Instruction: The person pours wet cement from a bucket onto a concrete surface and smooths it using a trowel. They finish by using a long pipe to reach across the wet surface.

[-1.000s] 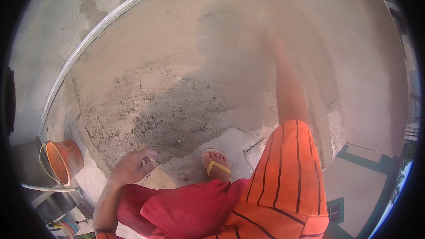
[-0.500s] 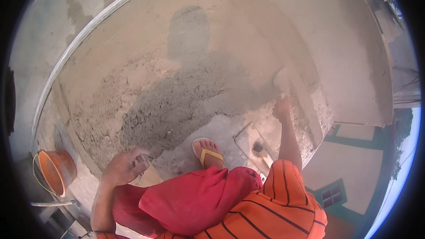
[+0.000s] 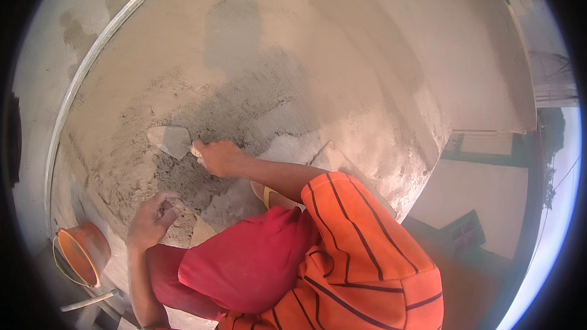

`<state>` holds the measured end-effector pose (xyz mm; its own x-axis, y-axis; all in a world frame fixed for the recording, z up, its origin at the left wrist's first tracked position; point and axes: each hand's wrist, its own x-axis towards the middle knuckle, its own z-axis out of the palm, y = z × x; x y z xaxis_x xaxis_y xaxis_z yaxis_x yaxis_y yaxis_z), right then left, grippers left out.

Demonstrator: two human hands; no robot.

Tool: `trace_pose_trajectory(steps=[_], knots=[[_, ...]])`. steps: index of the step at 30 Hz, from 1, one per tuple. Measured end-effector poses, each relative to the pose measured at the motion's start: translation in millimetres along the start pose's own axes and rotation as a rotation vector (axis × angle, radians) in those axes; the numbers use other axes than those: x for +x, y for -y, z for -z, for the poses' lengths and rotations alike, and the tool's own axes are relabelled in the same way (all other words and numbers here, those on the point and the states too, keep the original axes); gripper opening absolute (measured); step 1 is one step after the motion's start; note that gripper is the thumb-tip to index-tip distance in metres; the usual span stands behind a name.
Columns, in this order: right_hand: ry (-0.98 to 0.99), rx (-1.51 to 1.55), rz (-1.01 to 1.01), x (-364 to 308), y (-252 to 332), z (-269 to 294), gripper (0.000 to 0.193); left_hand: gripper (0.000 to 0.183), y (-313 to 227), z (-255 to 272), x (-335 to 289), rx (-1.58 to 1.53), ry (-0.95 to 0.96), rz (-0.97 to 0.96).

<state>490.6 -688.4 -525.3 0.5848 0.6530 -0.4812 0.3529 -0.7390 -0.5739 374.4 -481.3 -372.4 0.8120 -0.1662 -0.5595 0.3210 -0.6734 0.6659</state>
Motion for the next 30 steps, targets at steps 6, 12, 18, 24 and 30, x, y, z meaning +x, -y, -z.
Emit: trace_pose_trajectory(steps=[6, 12, 18, 24, 30], knots=[[-0.209, -0.16, -0.374, -96.9, -118.1, 37.1, 0.05, 0.031, 4.5, -5.8, 4.8, -0.124, 0.077, 0.061], [-0.522, -0.159, -0.83, -196.8, -247.2, 92.4, 0.052, 0.031, 29.3, -2.9, 24.2, -0.263, 0.077, 0.082], [-0.91, -0.089, -0.706, -127.7, -334.0, 130.5, 0.056, 0.041, 111.2, -3.0, 8.3, -0.708, -0.04, 0.28], [-0.898, -0.031, -0.49, 29.5, -305.6, 246.3, 0.062, 0.051, 86.3, -28.0, -34.7, -1.145, -0.071, 0.444], [-0.993, 0.035, -0.521, 104.9, -304.8, 300.0, 0.062, 0.055, 80.8, -22.1, -25.6, -1.125, -0.02, 0.506]])
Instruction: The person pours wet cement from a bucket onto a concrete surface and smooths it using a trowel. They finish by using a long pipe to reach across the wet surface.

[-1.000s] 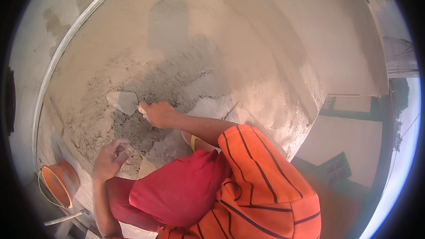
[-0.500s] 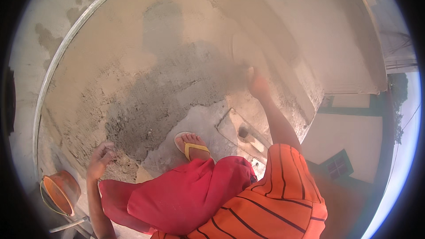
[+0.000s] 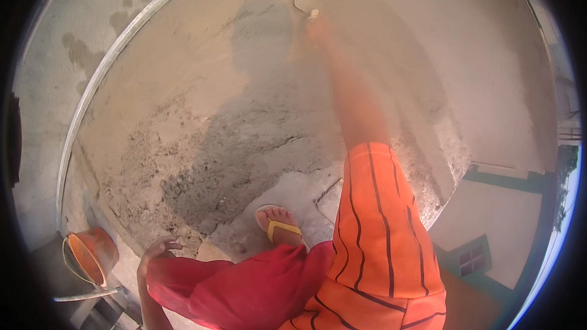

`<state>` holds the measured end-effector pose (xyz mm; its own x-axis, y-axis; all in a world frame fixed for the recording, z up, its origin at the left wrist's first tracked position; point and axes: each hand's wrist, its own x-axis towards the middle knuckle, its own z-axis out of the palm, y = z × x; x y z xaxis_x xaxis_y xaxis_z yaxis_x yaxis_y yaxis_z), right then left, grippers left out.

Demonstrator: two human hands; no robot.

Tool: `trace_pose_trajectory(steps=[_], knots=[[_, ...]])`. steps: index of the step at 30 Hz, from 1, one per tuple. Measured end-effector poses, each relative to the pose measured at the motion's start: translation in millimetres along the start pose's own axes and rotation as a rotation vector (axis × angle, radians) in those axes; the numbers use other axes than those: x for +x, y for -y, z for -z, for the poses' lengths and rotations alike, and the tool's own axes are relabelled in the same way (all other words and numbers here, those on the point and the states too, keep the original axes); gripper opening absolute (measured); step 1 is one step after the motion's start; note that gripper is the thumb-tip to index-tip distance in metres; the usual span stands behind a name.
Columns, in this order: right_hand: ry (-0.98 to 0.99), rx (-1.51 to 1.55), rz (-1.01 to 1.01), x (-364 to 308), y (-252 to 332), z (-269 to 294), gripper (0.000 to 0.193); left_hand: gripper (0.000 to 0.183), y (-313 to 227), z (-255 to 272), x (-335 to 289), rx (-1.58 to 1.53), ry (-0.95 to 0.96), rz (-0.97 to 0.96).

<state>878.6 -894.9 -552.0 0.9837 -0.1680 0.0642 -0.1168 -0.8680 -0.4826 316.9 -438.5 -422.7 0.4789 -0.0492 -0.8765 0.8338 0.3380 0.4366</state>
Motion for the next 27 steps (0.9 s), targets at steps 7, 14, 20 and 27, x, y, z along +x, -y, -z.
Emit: trace_pose_trajectory(steps=[7, 14, 20, 27], knots=[[0.049, -0.318, -0.129, 21.9, -95.9, 65.5, 0.06, 0.055, 2.4, 2.9, -12.6, 0.033, 0.008, 0.013], [0.208, -0.483, 0.123, -10.6, -49.8, 53.6, 0.058, 0.052, -10.4, 5.9, 8.0, 0.085, -0.033, 0.049], [0.229, -0.329, -0.06, 13.8, 15.3, 47.2, 0.053, 0.05, -24.0, 23.3, 40.9, 0.109, -0.071, 0.137], [0.206, -0.439, -0.299, 2.3, -129.9, 93.8, 0.056, 0.051, -22.9, 54.1, 38.1, 0.206, -0.1, 0.19]])
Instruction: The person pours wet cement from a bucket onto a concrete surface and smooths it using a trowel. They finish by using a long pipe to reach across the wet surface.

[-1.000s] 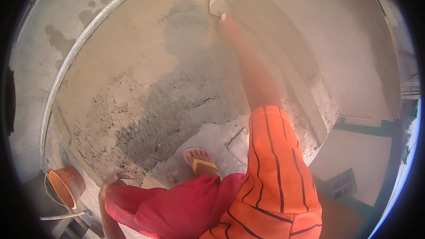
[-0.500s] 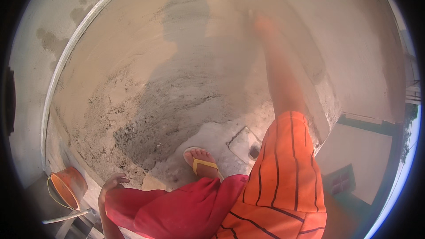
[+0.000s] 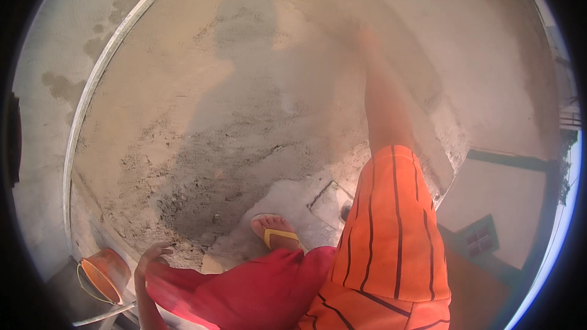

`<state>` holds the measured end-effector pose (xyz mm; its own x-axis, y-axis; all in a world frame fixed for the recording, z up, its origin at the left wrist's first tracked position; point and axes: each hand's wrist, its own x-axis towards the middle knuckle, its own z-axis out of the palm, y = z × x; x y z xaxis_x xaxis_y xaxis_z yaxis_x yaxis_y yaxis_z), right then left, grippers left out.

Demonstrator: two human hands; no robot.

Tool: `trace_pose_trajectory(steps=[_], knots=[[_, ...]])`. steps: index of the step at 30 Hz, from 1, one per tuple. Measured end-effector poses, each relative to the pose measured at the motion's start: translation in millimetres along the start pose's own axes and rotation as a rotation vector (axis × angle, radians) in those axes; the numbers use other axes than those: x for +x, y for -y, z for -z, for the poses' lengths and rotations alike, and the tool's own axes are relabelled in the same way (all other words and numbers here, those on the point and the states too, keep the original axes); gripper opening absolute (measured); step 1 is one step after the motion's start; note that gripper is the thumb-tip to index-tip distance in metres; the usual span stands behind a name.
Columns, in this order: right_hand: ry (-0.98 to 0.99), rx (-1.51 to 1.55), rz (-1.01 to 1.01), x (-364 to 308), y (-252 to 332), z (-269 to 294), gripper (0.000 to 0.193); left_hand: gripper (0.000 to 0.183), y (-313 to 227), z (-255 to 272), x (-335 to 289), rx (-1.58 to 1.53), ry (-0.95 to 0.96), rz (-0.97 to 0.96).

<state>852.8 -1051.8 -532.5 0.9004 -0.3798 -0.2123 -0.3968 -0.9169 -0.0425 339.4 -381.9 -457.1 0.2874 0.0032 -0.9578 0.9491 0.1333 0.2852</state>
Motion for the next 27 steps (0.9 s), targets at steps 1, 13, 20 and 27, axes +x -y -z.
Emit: trace_pose_trajectory(steps=[1, 13, 20, 27], knots=[[-0.001, 0.036, -0.009, -2.3, -26.3, -2.0, 0.056, 0.051, 2.2, -0.6, 2.2, 0.021, 0.005, 0.009], [-0.027, 0.12, -0.335, -119.6, -248.0, -47.4, 0.056, 0.049, -2.0, -3.8, -9.6, 0.072, -0.048, -0.104], [-0.178, 0.242, -0.623, -155.6, -313.9, -29.5, 0.05, 0.047, -18.6, -11.9, -0.1, 0.066, 0.023, -0.156], [-0.275, 0.373, 0.013, -65.5, -99.3, -69.7, 0.066, 0.044, -70.6, -33.1, 1.5, 0.201, 0.021, -0.2]])
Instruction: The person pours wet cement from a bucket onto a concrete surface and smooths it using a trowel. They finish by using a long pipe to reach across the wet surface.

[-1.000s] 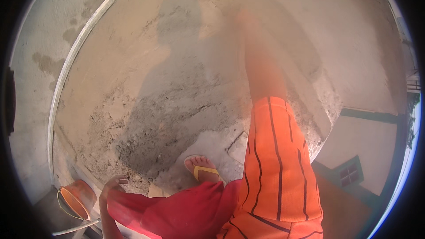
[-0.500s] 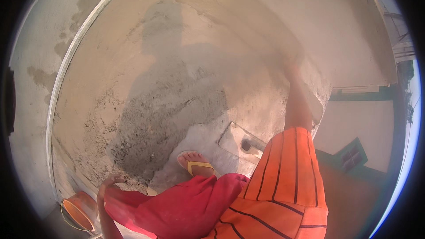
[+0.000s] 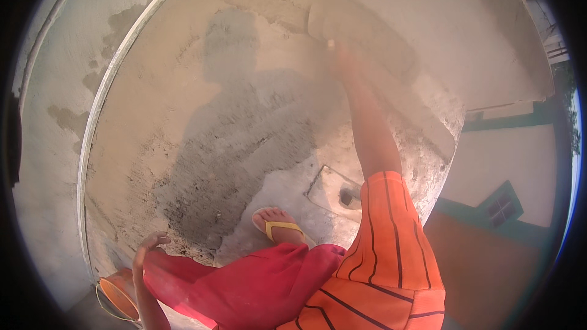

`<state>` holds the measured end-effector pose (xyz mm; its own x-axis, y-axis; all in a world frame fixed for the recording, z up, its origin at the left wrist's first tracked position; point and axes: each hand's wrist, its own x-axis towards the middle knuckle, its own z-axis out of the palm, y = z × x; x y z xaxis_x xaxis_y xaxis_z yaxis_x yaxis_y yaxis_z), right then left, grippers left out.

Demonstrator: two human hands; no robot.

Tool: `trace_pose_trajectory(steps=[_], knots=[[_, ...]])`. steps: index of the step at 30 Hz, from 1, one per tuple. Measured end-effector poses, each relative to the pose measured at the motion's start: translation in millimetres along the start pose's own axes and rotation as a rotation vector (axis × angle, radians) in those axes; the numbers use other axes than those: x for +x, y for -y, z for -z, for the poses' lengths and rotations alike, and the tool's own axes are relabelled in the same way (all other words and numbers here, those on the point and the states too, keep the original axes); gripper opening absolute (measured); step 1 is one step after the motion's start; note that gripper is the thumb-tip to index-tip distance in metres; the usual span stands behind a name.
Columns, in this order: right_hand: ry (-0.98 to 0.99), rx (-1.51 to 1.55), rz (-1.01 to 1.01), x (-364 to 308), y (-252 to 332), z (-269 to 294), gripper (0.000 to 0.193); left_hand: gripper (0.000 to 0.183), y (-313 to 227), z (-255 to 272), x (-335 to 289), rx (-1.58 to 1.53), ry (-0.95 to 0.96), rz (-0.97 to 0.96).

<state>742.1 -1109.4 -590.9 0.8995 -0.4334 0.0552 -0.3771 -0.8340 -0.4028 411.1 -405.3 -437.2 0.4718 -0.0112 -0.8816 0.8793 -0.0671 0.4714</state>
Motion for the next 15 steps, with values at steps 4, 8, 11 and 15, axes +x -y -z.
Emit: trace_pose_trajectory(steps=[4, 8, 11, 15], knots=[[0.259, 0.033, 0.074, -15.5, 126.8, -4.6, 0.06, 0.047, -3.5, 13.8, 5.5, 0.098, 0.022, 0.011], [0.166, -0.037, 0.005, 4.9, 37.8, -13.0, 0.059, 0.05, -18.1, -3.1, 17.9, 0.184, 0.032, 0.009], [0.238, -0.058, -0.054, -37.6, 50.0, 41.9, 0.057, 0.051, 7.2, 7.4, 0.0, 0.068, -0.012, 0.023], [-0.021, 0.382, -0.411, -59.6, -119.1, 60.3, 0.05, 0.05, 15.3, 11.8, 24.2, 0.047, 0.043, 0.022]])
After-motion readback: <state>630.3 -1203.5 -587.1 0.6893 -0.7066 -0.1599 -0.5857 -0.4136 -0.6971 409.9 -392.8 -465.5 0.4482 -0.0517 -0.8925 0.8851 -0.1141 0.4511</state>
